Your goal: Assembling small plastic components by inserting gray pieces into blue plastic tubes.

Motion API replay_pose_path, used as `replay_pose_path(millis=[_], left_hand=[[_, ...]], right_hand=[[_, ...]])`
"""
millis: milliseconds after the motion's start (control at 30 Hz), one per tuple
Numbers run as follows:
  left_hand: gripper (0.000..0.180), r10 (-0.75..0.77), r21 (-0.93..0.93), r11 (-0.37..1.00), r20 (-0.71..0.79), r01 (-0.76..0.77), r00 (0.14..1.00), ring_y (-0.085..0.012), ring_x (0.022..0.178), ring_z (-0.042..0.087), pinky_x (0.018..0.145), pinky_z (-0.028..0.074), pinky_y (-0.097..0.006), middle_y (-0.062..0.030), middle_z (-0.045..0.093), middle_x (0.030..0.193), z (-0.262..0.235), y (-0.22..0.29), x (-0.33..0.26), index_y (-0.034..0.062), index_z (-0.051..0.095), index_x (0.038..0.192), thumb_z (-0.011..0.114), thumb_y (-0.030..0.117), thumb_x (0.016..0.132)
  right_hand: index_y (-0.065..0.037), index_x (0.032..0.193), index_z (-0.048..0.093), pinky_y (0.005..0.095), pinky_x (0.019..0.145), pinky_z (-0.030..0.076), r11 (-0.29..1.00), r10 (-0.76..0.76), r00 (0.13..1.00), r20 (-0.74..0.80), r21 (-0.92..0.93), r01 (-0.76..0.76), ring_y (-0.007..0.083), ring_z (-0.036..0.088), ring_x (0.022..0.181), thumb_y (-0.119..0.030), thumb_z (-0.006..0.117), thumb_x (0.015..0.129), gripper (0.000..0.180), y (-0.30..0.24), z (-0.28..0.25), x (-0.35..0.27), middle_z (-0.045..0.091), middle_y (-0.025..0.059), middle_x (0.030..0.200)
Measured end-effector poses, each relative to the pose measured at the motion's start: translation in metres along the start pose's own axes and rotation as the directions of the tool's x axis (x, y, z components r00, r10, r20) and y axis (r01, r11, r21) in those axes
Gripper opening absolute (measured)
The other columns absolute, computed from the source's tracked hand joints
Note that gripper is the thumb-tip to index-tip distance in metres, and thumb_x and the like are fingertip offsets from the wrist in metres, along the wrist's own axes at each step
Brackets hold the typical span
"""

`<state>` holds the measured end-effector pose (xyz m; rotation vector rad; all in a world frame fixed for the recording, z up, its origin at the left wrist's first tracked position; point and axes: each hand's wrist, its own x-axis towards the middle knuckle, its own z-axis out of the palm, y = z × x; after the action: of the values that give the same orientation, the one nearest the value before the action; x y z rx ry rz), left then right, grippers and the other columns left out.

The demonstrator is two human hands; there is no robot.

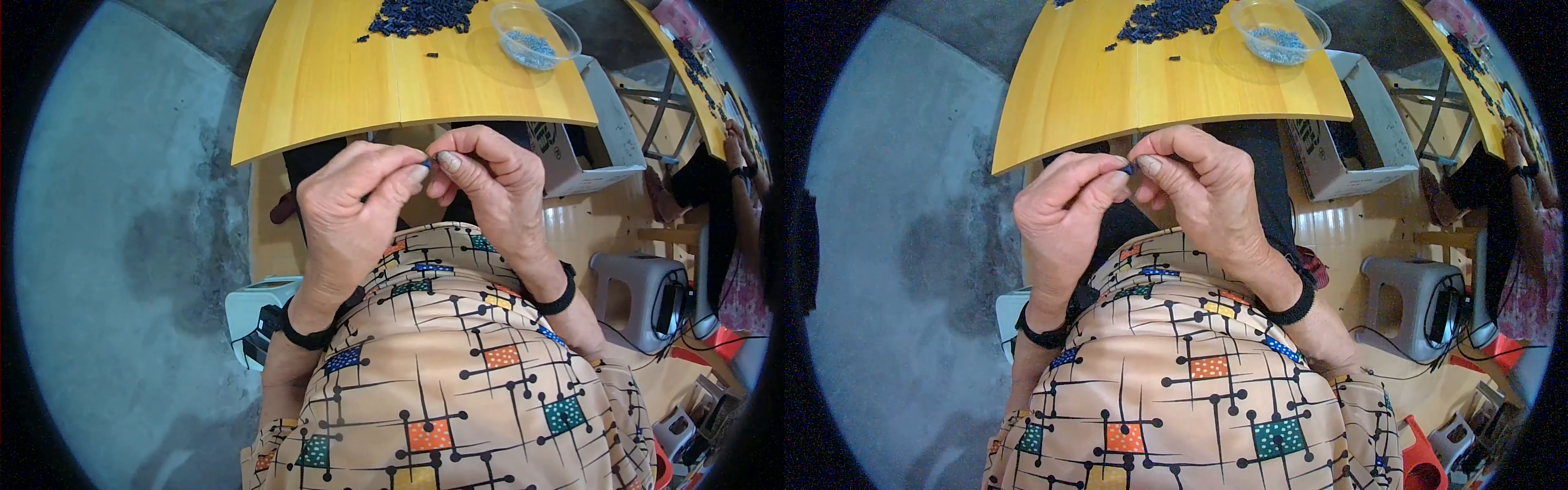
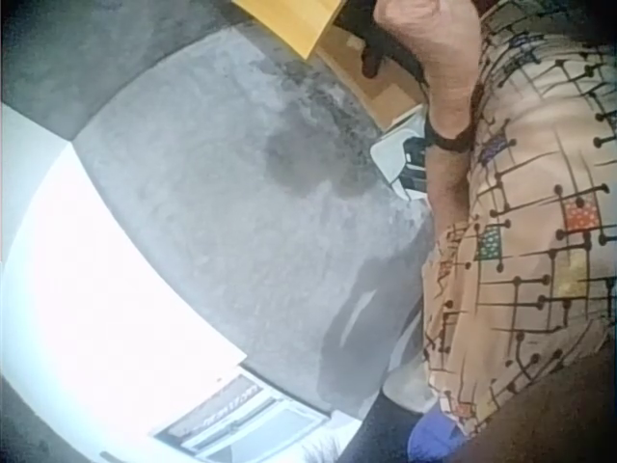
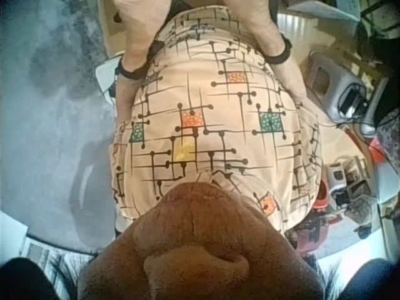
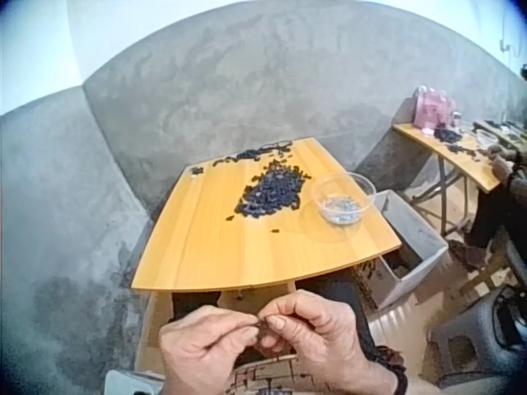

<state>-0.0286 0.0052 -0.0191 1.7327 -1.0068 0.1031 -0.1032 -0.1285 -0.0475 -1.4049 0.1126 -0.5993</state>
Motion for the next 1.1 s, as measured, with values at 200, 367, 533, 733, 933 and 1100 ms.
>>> replay_pose_path(millis=[200,367,533,733,933,1100], left_hand=[[0.011,-0.211,-0.221,0.952,0.020,0.210,0.977,-0.0101,0.066,0.060,0.057,0.048,-0.019,-0.0055,0.062,0.078,-0.0047,-0.0026,-0.0019,-0.0025,0.066,0.091,0.064,0.000,0.080],[0.012,-0.221,-0.263,0.938,0.049,0.226,0.974,-0.0103,0.066,0.061,0.057,0.048,-0.019,-0.0059,0.062,0.079,-0.0042,-0.0037,-0.0005,-0.0026,0.066,0.092,0.064,0.000,0.080],[0.012,-0.203,-0.241,0.945,0.105,0.223,0.973,-0.0117,0.066,0.060,0.061,0.048,-0.021,-0.0084,0.063,0.082,-0.0051,-0.0003,0.0010,-0.0043,0.065,0.093,0.063,0.000,0.082],[0.012,-0.182,-0.243,0.947,0.142,0.212,0.973,-0.0110,0.065,0.060,0.059,0.048,-0.020,-0.0071,0.062,0.079,-0.0057,-0.0035,0.0012,-0.0036,0.065,0.092,0.063,-0.001,0.081],[0.011,-0.229,-0.316,0.906,0.195,0.282,0.954,-0.0124,0.065,0.059,0.060,0.047,-0.021,-0.0080,0.061,0.078,-0.0080,-0.0034,0.0005,-0.0039,0.065,0.092,0.063,0.001,0.082],[0.011,-0.230,-0.351,0.892,0.191,0.285,0.954,-0.0096,0.064,0.060,0.056,0.049,-0.018,-0.0057,0.061,0.076,-0.0077,-0.0054,0.0008,-0.0023,0.067,0.091,0.064,0.000,0.080]], right_hand=[[0.001,0.095,0.062,0.0175,0.052,0.048,0.963,0.174,0.981,0.086,0.192,-0.188,0.0056,0.057,0.059,-0.004,0.060,0.085,0.011,-0.0070,-0.0063,-0.0002,0.062,0.0026,0.071],[0.001,0.098,0.060,0.0179,0.051,0.046,0.891,0.266,0.950,0.166,0.334,-0.308,0.0064,0.056,0.058,-0.004,0.061,0.084,0.015,-0.0033,-0.0077,0.0013,0.061,0.0029,0.073],[0.001,0.095,0.061,0.0191,0.048,0.042,0.832,0.247,0.945,0.213,0.454,-0.320,0.0076,0.053,0.054,-0.006,0.063,0.083,0.013,-0.0007,-0.0099,0.0032,0.060,0.0029,0.071],[0.001,0.093,0.061,0.0188,0.047,0.041,0.815,0.270,0.935,0.231,0.461,-0.350,0.0070,0.052,0.053,-0.004,0.063,0.083,0.012,-0.0009,-0.0095,0.0032,0.060,0.0032,0.070],[0.001,0.092,0.061,0.0185,0.047,0.041,0.831,0.272,0.936,0.223,0.437,-0.346,0.0063,0.052,0.052,-0.004,0.063,0.082,0.011,-0.0033,-0.0094,0.0013,0.060,0.0028,0.070],[0.000,0.093,0.061,0.0180,0.047,0.040,0.861,0.260,0.947,0.189,0.399,-0.316,0.0055,0.050,0.052,-0.004,0.062,0.082,0.012,-0.0061,-0.0081,0.0012,0.059,0.0018,0.070]])
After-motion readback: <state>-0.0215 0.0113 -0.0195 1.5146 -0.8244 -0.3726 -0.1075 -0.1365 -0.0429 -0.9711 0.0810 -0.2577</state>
